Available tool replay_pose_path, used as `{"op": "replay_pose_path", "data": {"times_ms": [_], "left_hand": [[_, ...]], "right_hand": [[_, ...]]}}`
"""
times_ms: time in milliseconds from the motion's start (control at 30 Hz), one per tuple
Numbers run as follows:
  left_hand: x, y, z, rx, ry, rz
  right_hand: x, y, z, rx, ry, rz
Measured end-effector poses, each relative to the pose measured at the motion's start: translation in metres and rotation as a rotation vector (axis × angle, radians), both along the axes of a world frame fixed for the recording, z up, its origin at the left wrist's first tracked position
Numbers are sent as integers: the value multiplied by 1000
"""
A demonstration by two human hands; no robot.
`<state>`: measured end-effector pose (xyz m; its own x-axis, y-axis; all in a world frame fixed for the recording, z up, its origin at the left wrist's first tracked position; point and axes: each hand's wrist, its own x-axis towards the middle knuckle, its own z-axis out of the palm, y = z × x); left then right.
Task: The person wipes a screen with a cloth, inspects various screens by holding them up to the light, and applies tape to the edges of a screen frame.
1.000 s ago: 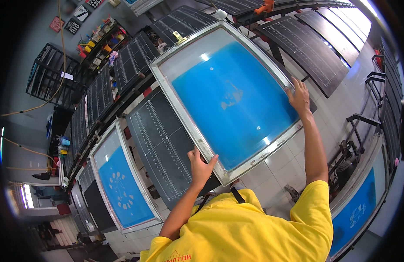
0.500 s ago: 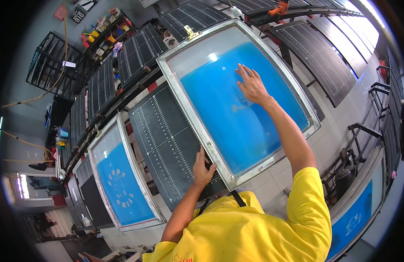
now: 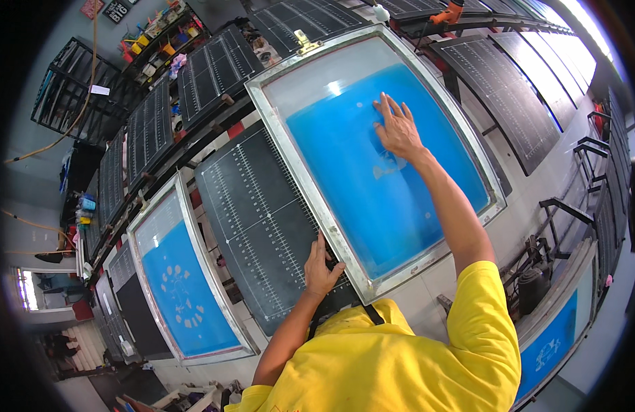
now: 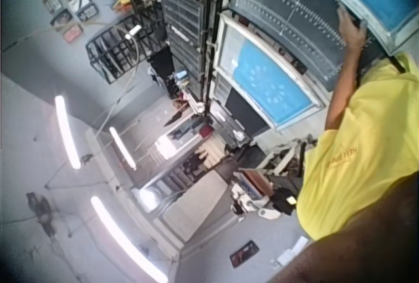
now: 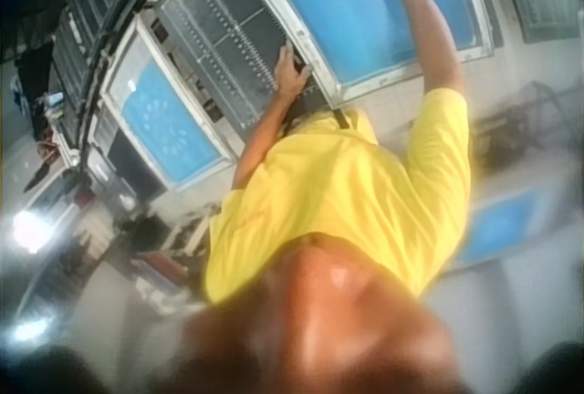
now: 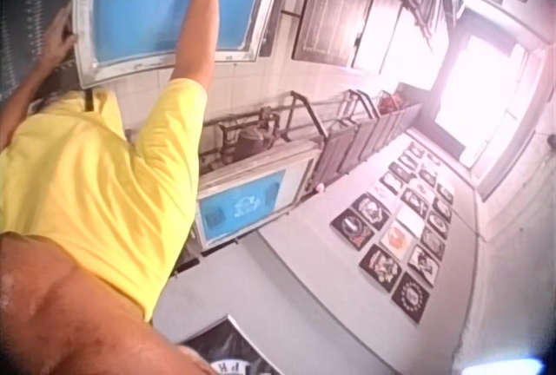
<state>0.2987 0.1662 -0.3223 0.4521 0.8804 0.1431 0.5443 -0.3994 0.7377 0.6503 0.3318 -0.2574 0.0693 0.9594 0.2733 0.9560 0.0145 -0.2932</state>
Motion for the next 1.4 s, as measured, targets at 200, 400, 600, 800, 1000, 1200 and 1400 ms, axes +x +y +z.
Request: {"op": "replay_pose_path", "data": {"times_ms": [200,400,600,800,1000,1200,1400], "left_hand": [[0,1,0,3,-1,-10],[1,2,6,-10,-17,-8],[-1,0,1,8,-6,-9],[1,1,3,24,-23,-17],[0,1,3,22,-16,-9],[-2,0,-2,28,-22,-9],[-1,-1,-1,5,-41,2]], "right_hand": [[-15,-6,-4,36,7,26],[-10,-3,0,76,87,-18],[-27,1,1,0,89,4],[-15,1,-3,61,66,-87],[-23,-1,-1,49,53,7],[-39,-6,5,25,124,143],[-1,-44,33,221,272,4]]}}
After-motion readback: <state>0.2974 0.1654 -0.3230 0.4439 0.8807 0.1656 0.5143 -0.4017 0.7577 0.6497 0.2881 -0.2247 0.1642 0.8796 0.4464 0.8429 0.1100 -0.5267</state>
